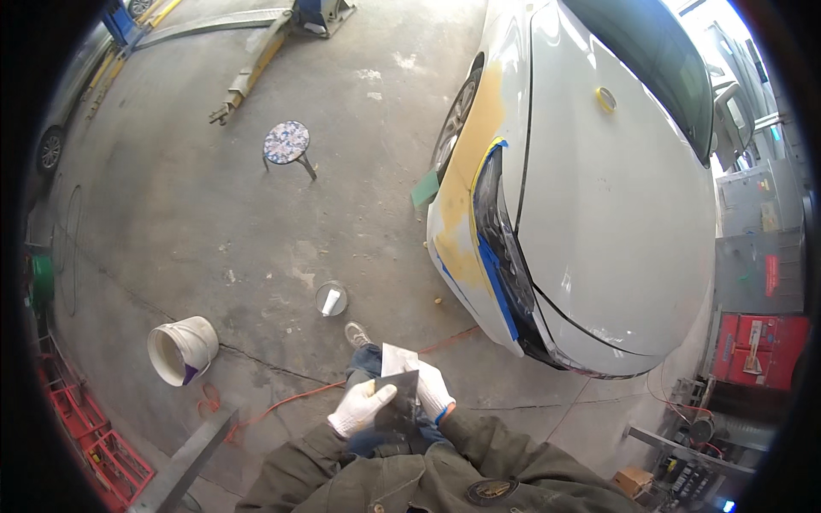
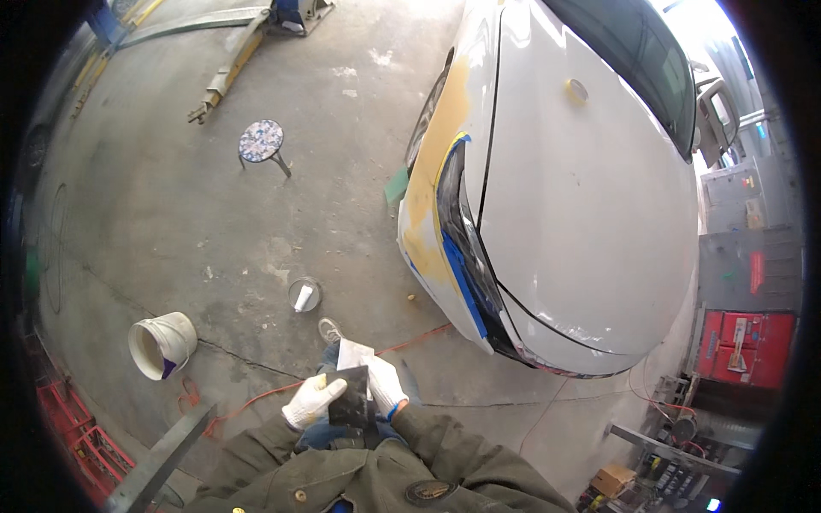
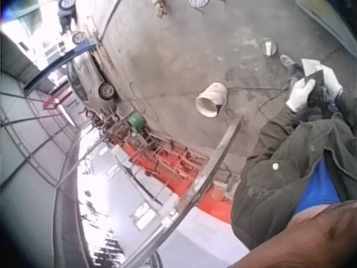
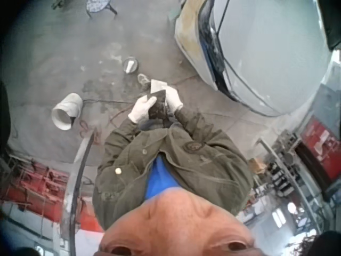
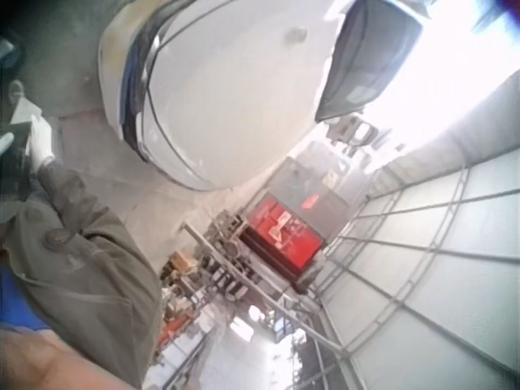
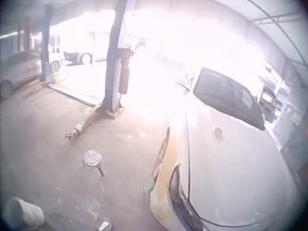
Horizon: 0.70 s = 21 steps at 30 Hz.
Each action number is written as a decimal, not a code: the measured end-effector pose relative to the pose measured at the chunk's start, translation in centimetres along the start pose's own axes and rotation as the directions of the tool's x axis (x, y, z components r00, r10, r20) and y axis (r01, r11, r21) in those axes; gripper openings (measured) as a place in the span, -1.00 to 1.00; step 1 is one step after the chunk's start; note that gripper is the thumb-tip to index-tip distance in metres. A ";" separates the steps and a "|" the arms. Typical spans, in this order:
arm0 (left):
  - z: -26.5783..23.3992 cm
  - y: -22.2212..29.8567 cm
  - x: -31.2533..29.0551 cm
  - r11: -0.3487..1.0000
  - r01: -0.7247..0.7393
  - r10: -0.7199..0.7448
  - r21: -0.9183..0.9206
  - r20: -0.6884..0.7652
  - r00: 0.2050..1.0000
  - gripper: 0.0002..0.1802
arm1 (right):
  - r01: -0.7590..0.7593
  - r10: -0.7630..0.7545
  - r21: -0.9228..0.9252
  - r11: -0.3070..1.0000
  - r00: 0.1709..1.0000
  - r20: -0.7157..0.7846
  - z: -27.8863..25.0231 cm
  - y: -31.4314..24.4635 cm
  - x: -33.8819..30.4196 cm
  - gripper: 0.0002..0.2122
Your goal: The person sands the front bumper of a white car using a sanding block and sandpaper. They repeatedly rub the surface, check smoothness with their hand, and switch between different sanding tools.
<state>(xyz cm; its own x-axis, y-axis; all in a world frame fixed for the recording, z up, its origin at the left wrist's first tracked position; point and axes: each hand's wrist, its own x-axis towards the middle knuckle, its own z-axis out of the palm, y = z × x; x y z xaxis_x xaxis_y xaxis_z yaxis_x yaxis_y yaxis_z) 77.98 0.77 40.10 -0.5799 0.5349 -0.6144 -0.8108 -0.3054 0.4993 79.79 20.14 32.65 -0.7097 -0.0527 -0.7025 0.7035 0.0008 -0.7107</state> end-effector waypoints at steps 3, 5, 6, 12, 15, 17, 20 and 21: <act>-1.2 -2.0 3.7 0.991 0.114 -0.110 -0.065 0.065 0.992 -0.64 | -0.267 0.298 0.491 0.829 0.954 0.015 0.0 -1.4 0.9 -0.74; -1.6 -2.2 5.4 0.992 0.120 -0.117 -0.029 0.073 0.990 -0.59 | -0.365 0.390 0.561 0.743 0.917 0.080 -1.3 -0.8 2.2 -0.75; -1.9 -2.4 6.1 0.987 0.157 -0.154 -0.027 0.078 0.985 -0.60 | -0.396 0.424 0.572 0.718 0.901 0.093 -1.7 -0.3 2.7 -0.77; -1.1 -1.7 8.7 0.971 0.145 -0.164 -0.189 -0.090 0.982 -0.59 | -0.566 0.570 0.493 0.661 0.806 0.161 -2.7 -2.5 7.1 -0.82; -0.7 -3.9 11.3 0.995 0.101 -0.099 0.016 -0.102 0.990 -0.62 | -0.701 0.698 0.467 0.540 0.682 0.218 -4.5 -6.2 8.7 -0.66; 1.4 -4.0 12.9 0.980 0.195 -0.199 -0.036 -0.162 0.967 -0.60 | -0.819 0.781 0.433 0.377 0.532 0.327 -6.7 -6.9 9.6 -0.51; 4.4 -1.9 13.7 0.999 0.041 -0.045 -0.023 -0.202 0.978 -0.47 | -0.774 0.740 0.386 0.502 0.616 0.271 -12.7 -2.4 11.4 -0.68; 4.8 -2.6 14.1 0.998 0.027 -0.039 -0.056 -0.220 0.975 -0.46 | -0.770 0.734 0.351 0.533 0.627 0.260 -13.4 -2.6 11.8 -0.69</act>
<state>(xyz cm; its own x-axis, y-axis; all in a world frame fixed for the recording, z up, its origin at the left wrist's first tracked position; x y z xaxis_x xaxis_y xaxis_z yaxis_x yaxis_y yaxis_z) 72.25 12.87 33.05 -0.5510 0.3604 -0.7526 -0.8296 -0.3345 0.4472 69.05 32.86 25.70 0.0817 -0.2921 -0.9529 0.9346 -0.3097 0.1751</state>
